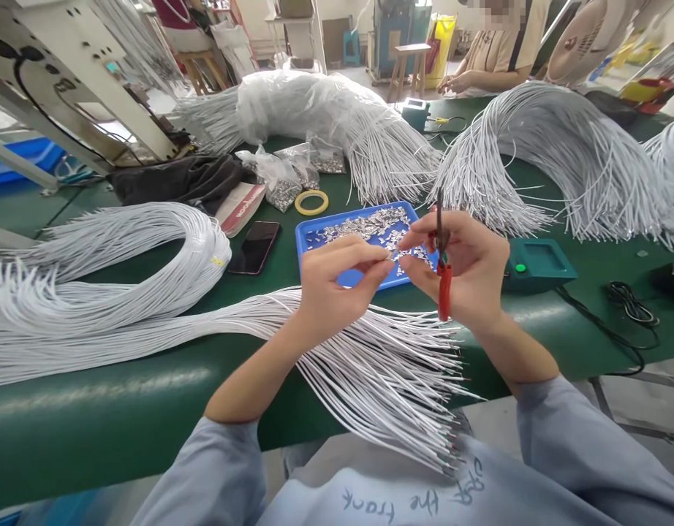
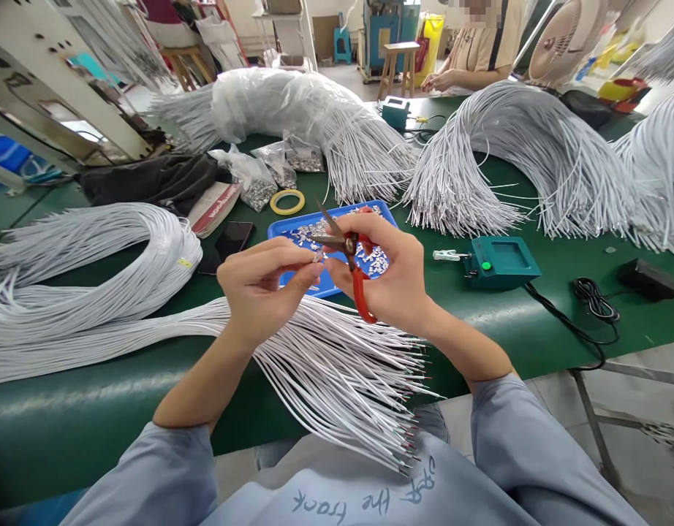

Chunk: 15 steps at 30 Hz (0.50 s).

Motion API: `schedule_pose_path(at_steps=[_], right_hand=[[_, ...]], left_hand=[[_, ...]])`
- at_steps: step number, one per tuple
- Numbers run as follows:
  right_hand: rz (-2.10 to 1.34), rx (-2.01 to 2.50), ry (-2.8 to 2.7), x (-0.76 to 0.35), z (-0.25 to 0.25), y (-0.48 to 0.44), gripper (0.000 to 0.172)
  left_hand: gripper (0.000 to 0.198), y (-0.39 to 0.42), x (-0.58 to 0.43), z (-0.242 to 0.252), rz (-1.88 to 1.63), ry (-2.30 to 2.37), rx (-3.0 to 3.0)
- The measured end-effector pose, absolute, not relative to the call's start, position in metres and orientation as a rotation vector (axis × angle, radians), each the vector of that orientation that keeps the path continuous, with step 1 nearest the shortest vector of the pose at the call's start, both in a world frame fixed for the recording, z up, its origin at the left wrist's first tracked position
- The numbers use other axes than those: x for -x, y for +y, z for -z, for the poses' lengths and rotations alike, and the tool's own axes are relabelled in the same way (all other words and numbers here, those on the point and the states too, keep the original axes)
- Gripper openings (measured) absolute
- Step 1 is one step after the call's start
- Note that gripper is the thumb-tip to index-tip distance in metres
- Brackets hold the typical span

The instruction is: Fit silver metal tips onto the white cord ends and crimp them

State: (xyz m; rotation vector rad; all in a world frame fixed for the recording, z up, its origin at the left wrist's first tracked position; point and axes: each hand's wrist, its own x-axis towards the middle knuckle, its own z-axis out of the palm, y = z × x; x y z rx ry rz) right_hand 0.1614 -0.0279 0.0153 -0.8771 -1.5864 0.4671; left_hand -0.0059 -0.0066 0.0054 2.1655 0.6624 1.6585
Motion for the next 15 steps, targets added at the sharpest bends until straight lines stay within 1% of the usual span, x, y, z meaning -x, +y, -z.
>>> schedule_pose_path(at_steps=[7, 15], right_hand=[[-0.469, 0.878, -1.593, -0.1606, -0.0140, -0.0281, 0.018], [-0.549, 0.856, -1.592, -0.1609, -0.0146, -0.0271, 0.024]], left_hand=[[0.008, -0.0067, 0.0029, -0.0035, -1.681, 0.600, -2.210], [0.014, -0.0039, 0.0018, -0.0010, -1.709, 0.664, -2.270]])
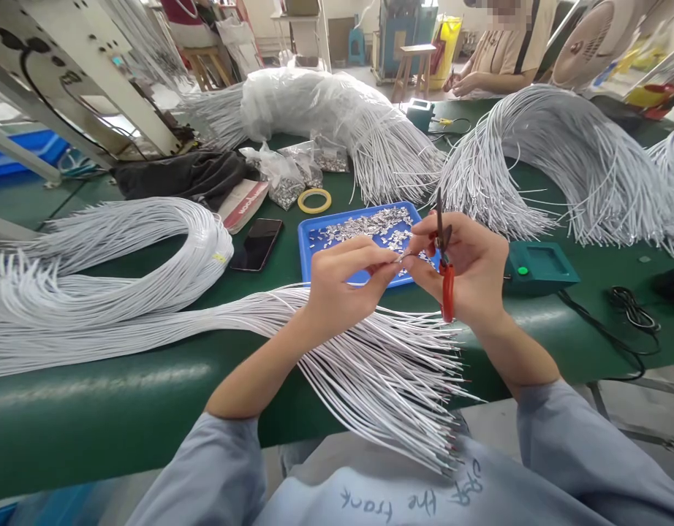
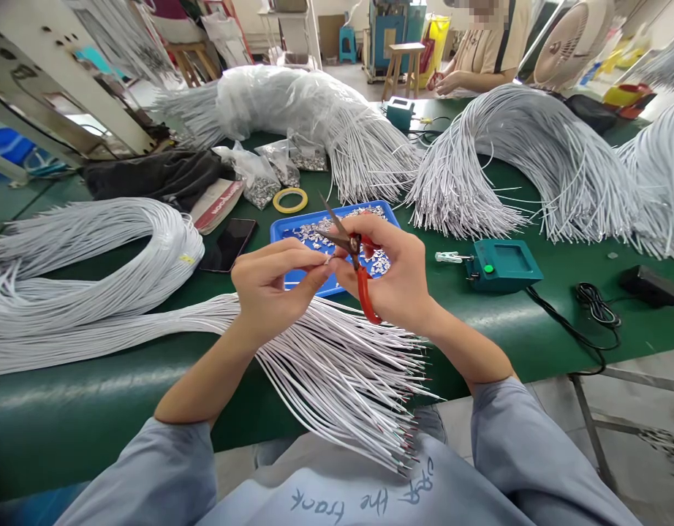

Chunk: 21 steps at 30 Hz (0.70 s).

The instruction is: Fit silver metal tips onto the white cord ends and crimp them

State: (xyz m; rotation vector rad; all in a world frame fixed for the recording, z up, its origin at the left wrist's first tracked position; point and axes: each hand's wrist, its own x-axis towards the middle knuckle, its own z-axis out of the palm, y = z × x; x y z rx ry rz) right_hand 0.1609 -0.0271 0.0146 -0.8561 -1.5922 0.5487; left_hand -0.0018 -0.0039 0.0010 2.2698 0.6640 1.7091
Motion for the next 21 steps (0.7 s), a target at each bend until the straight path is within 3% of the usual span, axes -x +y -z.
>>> schedule_pose_path(at_steps=[21], right_hand=[[-0.713, 0.741, -1.448, -0.1556, -0.0057, -0.0304, 0.029]], left_hand=[[0.012, -0.0136, 0.0016, -0.0035, -1.605, 0.734, -2.261]])
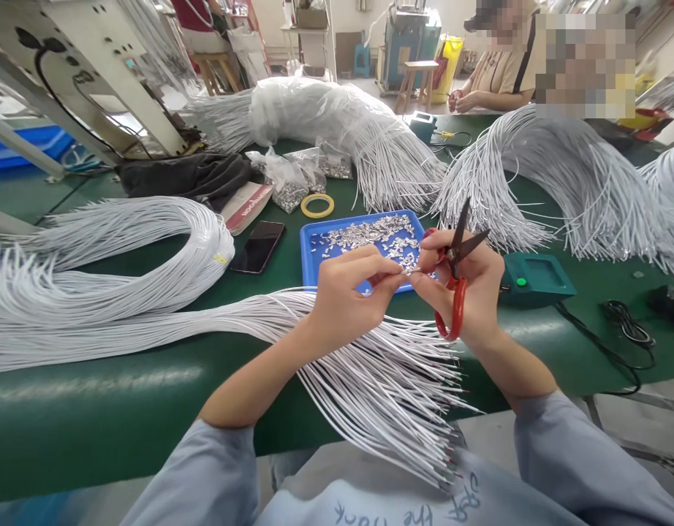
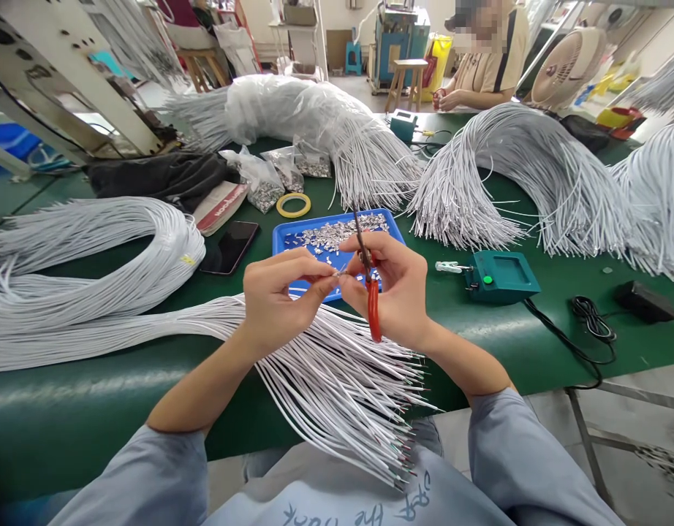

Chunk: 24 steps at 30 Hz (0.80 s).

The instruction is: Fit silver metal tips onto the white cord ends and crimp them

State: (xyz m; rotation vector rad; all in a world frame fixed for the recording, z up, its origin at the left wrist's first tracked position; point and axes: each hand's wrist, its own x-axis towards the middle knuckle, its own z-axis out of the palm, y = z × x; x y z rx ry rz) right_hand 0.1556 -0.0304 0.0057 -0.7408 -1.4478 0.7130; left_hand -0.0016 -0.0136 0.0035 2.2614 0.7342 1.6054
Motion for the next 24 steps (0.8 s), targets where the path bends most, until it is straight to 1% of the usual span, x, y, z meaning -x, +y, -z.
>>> schedule_pose_path(at_steps=[8, 16, 18, 21, 24], right_hand=[[-0.823, 0.697, -1.394, -0.155, -0.004, -0.030, 0.039], [-0.869, 0.701, -1.412, -0.156, -0.008, -0.033, 0.042], [-0.864, 0.710, -1.427, -0.157, -0.010, -0.032, 0.039], [-0.792, 0.722, -1.437, -0.160, -0.012, -0.027, 0.029], [-0.713, 0.735, -1.437, -0.164, -0.012, -0.022, 0.024]], left_hand=[[0.011, -0.019, 0.000, 0.000, -1.705, 0.849, -2.361], [0.011, -0.014, 0.000, 0.001, -1.753, 0.818, -2.394], [0.011, -0.012, 0.001, -0.001, -1.762, 0.774, -2.359], [0.011, -0.011, 0.002, -0.004, -1.741, 0.736, -2.265], [0.012, -0.014, 0.004, -0.007, -1.601, 0.710, -2.173]])
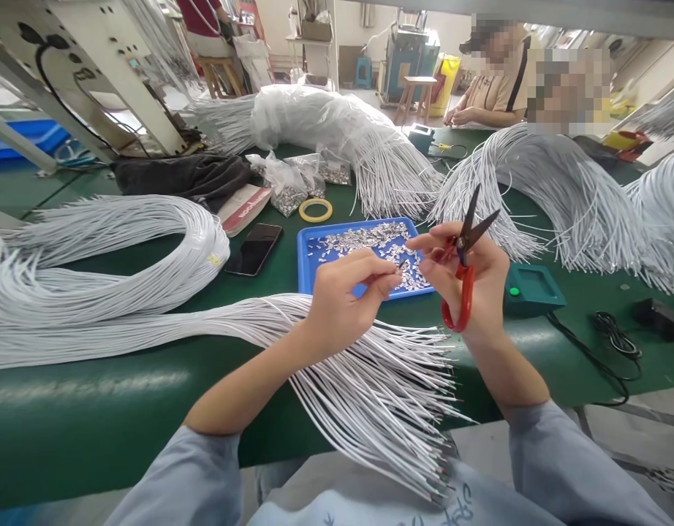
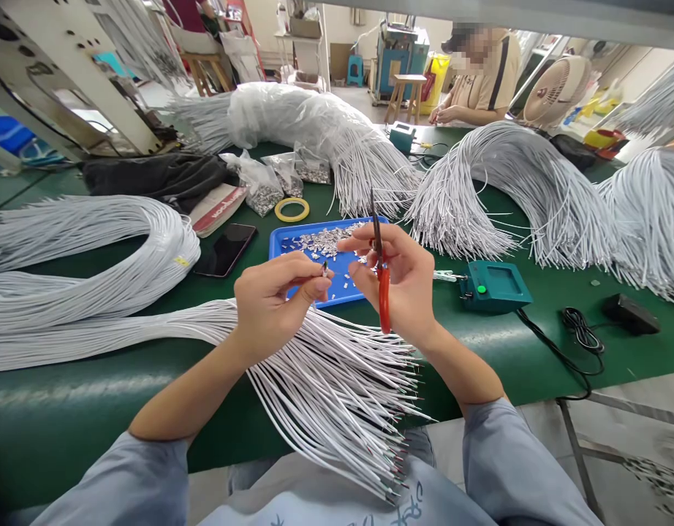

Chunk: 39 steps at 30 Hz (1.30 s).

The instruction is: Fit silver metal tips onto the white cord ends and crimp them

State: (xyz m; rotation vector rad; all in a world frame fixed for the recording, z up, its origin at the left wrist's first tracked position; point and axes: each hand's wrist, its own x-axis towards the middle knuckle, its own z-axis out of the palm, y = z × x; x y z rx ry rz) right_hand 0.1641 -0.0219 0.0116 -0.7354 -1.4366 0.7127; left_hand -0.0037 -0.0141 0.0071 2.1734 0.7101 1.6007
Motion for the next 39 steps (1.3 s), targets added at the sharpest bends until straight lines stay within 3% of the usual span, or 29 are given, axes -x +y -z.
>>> schedule_pose_path(at_steps=[11, 27, 33, 39], right_hand=[[-0.848, 0.690, -1.468, -0.165, -0.013, -0.022, 0.022], [-0.808, 0.736, -1.458, -0.169, -0.018, -0.024, 0.033], [-0.909, 1.035, -1.487, -0.187, -0.004, 0.039, 0.023], [-1.114, 1.373, -1.487, -0.197, 0.046, 0.093, 0.021]], left_hand=[[0.017, -0.017, 0.003, -0.004, -1.460, 0.652, -2.128], [0.012, -0.011, 0.001, -0.003, -1.761, 0.714, -2.212], [0.009, -0.037, 0.001, -0.010, -1.473, 0.433, -2.405], [0.016, -0.057, -0.010, 0.005, -1.001, 0.022, -2.564]])
